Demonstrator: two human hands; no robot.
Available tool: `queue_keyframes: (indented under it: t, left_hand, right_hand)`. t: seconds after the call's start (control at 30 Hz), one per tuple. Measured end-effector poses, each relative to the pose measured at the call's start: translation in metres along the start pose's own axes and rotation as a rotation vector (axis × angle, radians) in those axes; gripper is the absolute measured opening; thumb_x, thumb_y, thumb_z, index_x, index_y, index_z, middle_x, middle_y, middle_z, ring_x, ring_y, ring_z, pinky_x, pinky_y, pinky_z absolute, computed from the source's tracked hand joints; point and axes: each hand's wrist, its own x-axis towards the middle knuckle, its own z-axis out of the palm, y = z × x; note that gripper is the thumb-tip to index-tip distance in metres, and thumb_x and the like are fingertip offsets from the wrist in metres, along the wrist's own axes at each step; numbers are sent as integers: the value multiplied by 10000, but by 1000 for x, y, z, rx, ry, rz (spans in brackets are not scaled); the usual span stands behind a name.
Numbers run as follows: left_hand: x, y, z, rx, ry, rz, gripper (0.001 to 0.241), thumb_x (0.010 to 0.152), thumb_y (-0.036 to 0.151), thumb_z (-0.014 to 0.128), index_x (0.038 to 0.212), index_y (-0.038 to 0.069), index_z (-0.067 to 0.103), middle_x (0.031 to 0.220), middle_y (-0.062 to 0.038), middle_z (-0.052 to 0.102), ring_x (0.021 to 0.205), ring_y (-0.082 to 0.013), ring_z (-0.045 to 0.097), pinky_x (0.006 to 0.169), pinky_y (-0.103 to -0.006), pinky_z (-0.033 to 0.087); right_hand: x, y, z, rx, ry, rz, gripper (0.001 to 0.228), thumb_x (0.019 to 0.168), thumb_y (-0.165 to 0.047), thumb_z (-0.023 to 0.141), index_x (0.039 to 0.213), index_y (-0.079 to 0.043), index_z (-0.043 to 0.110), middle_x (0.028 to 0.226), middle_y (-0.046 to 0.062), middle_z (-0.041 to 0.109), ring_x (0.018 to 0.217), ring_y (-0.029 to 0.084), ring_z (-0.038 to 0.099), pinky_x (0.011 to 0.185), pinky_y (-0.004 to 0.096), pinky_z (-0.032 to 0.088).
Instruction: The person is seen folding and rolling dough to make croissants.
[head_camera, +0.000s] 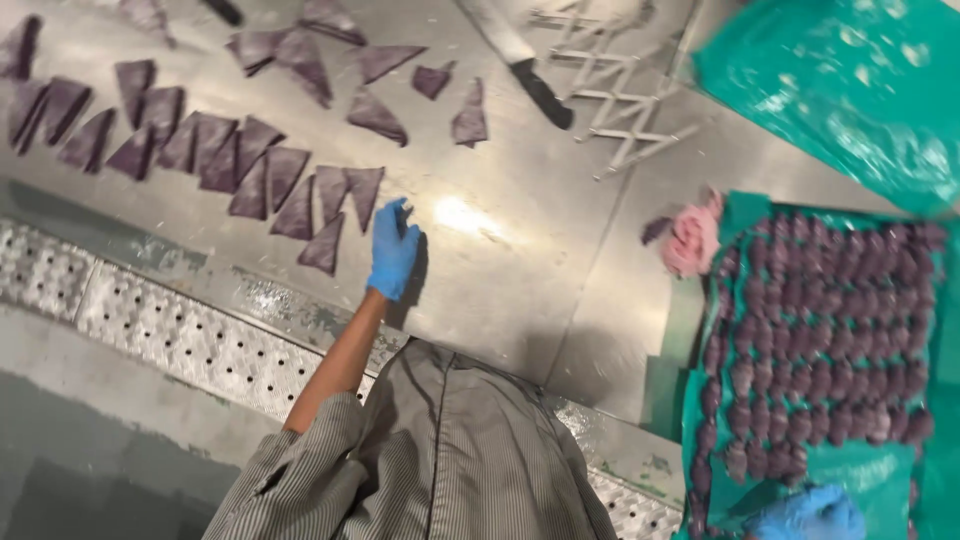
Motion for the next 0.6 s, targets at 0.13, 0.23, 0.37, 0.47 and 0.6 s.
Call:
queue_keyframes:
  t: [0.13,0.23,0.37,0.47,0.6]
  left_hand:
    - [60,26,-68,683,-27,71,481,905,26,648,1379,30,561,1389,-179,521,1293,-411,534,1110,-460,441]
    - [95,1,-84,869,-162,173,526,840,83,699,1347,21,573,1404,-240,532,1289,-430,507,1036,-576,381]
    - [128,-33,-86,1079,-467,183,480,819,235,725,1254,57,625,1225,-176,628,1156,-376,561,964,-610,396]
    - [138,-34,-86,1097,-589,109,273,858,311,717,1027,98,696,1071,-146,666,1096,-363,577,935,-574,425]
    - [129,-2,-93,717,-614,100,451,950,470,727,834,38,669,923,-177,657,928,-384,614,797,-506,495]
  right_hand:
    - [-3,-59,55,121,146,-18,278,1063,-102,667,1270,83,653,1231,232,617,1148,333,585,1028,420,469]
    - [12,-124,134,189,268,2,250,1067,-58,648,1278,74,631,1234,203,608,1157,308,585,1042,410,475]
    - [43,-251,185,214,281,-5,250,1049,-41,652,1279,54,629,1221,169,611,1150,284,583,1043,402,473]
    - [39,-324,228,253,120,-21,262,1021,-78,679,1266,7,650,1200,136,626,1132,266,591,991,391,463]
    - [36,-436,281,360,-144,-94,245,955,-133,711,1184,-53,673,1143,101,663,1058,244,629,824,367,494]
